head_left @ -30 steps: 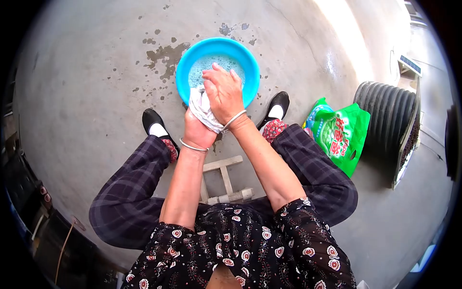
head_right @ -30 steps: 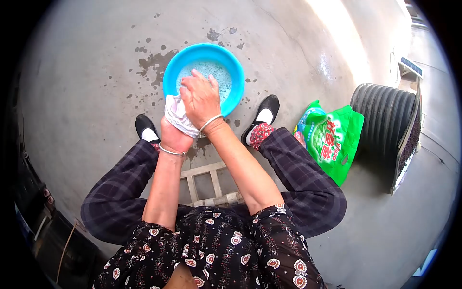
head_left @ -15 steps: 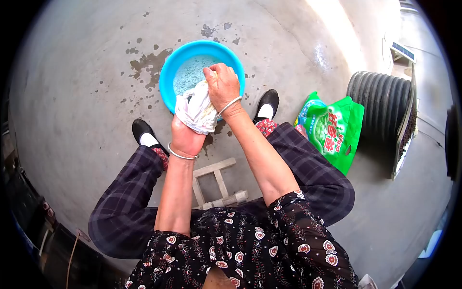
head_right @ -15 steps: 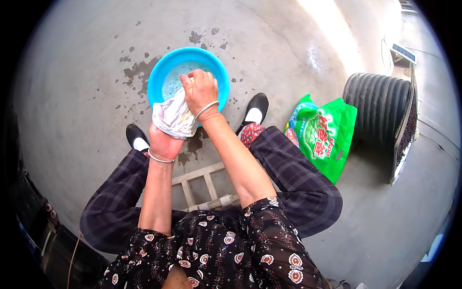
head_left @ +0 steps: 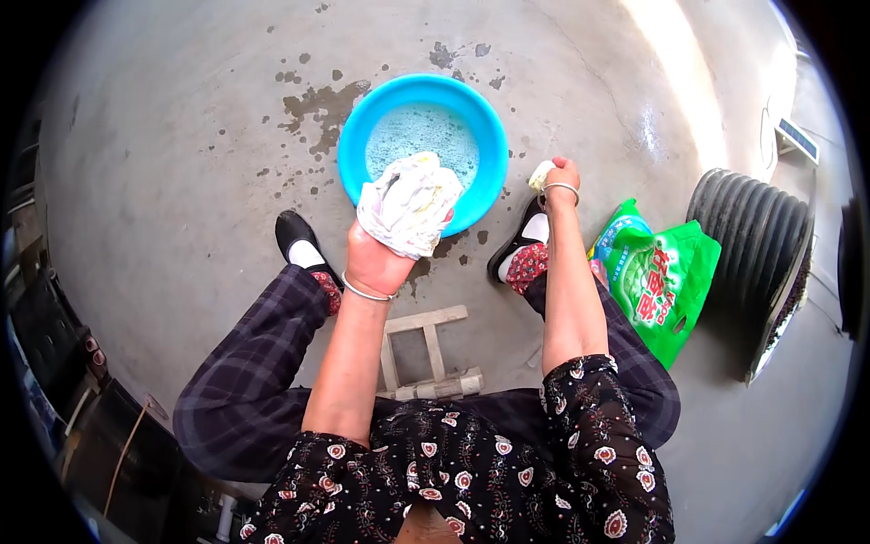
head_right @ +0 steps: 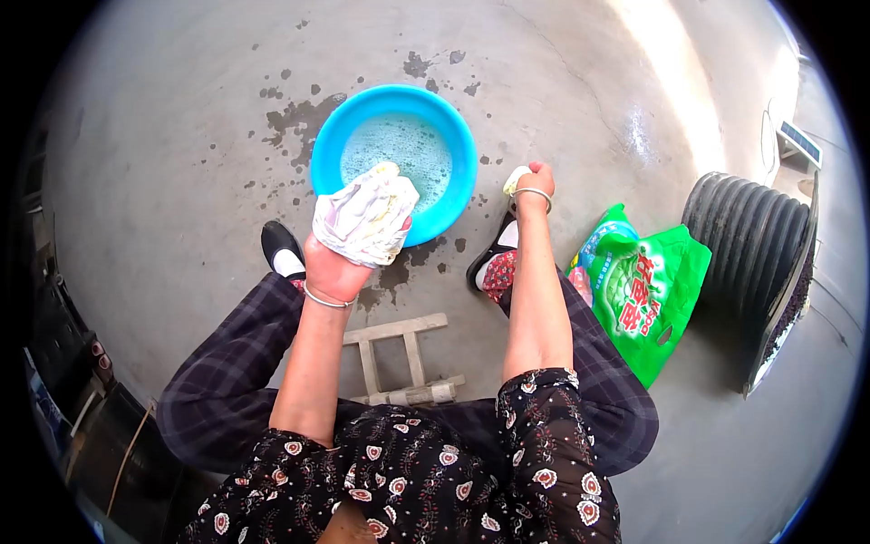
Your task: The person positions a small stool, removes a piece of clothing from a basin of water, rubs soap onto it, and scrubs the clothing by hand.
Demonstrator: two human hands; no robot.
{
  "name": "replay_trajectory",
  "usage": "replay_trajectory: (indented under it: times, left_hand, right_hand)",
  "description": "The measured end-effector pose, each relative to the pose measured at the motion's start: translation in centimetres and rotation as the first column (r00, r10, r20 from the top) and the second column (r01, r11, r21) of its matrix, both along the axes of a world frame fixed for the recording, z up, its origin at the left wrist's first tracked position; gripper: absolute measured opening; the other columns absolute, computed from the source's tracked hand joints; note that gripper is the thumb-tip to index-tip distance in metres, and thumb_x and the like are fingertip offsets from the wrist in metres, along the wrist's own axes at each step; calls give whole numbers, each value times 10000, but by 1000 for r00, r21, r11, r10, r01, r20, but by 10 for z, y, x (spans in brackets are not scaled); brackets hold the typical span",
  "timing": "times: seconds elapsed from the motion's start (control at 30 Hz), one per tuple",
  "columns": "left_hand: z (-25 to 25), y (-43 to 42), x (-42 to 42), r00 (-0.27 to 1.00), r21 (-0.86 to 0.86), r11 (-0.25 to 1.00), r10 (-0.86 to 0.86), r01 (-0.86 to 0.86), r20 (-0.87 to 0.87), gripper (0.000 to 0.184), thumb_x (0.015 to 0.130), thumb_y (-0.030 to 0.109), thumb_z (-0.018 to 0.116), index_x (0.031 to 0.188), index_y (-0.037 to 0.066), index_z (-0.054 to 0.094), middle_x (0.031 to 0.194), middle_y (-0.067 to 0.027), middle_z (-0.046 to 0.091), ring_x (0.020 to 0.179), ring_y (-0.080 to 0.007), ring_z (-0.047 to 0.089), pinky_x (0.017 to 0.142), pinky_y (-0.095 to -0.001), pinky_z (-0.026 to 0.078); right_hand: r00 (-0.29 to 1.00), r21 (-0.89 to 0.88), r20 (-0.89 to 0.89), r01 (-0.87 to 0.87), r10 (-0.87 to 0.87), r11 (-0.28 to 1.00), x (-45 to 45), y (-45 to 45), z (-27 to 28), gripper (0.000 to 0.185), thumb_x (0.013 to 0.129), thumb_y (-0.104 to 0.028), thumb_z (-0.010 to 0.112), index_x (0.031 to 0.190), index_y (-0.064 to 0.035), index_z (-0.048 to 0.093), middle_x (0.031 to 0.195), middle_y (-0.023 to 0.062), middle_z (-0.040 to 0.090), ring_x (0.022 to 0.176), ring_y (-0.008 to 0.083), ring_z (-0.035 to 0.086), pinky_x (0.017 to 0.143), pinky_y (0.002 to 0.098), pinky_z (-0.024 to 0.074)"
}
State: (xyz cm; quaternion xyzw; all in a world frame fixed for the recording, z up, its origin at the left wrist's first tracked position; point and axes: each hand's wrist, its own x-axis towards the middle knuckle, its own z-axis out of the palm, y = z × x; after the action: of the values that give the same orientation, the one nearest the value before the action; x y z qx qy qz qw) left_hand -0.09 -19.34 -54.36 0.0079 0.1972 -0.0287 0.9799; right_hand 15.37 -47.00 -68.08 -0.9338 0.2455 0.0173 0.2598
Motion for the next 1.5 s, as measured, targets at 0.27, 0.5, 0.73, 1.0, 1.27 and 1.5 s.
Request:
replay_trajectory:
  times: [0.27, 0.5, 0.73, 1.0, 1.27, 1.5]
  left_hand:
    - [-2, -2, 0, 999, -30, 999, -20, 21, 33, 509, 933, 346, 333, 1334, 33, 326, 1359, -136, 376, 1222, -338, 392, 990, -530, 337]
    - [-16, 10, -7, 999, -29, 999, 15, -16, -29, 462, 902, 306, 415, 1225, -22, 441, 1225, -182, 502, 1098, -339, 511, 912, -515, 425]
    - [-36, 6, -15, 990, -30, 996, 81, -85, -115, 443, 884, 291, 434, 1168, -45, 484, 1206, -195, 517, 1098, -326, 516, 939, -458, 416]
    - [-41, 10, -8, 997, 272, 959, 67, -77, 45, 324, 870, 301, 533, 1079, 53, 534, 996, -67, 608, 923, -193, 581, 819, -327, 484]
    - [-10, 5, 12, 975, 387, 919, 150, -76, -164, 228, 894, 180, 500, 1078, 51, 537, 941, -20, 590, 834, -121, 576, 723, -265, 481]
    - [-33, -14, 10, 956, 390, 919, 164, -59, -242, 244, 919, 239, 484, 1020, 35, 570, 924, -27, 605, 768, -113, 580, 679, -279, 489]
  right_hand:
    - [794, 940, -41, -175, 606, 292, -40, 104, 120, 478, 825, -471, 570, 1098, -80, 597, 1084, 52, 605, 1060, 155, 507, 908, 324, 355]
    - [907, 964, 11, -121, 422, 236, -73, 140, 117, 342, 852, -400, 581, 945, -71, 587, 837, 9, 597, 748, 108, 557, 659, 239, 445]
    - [922, 916, 120, -245, 368, 317, -61, 141, 124, 288, 868, -389, 567, 823, -105, 551, 761, -24, 553, 659, 70, 491, 602, 224, 395]
    - [605, 313, 440, -796, 664, 518, -142, 217, 154, 292, 801, -322, 651, 772, -74, 499, 669, 124, 519, 676, 259, 566, 661, 319, 442]
    - [756, 115, 294, -635, 584, 764, -103, 231, 145, 278, 792, -328, 633, 677, -77, 597, 622, 140, 598, 571, 326, 592, 531, 376, 462]
    - [738, 57, 212, -664, 641, 746, -87, 225, 126, 215, 776, -276, 641, 687, -84, 599, 642, 144, 570, 605, 318, 553, 559, 404, 449]
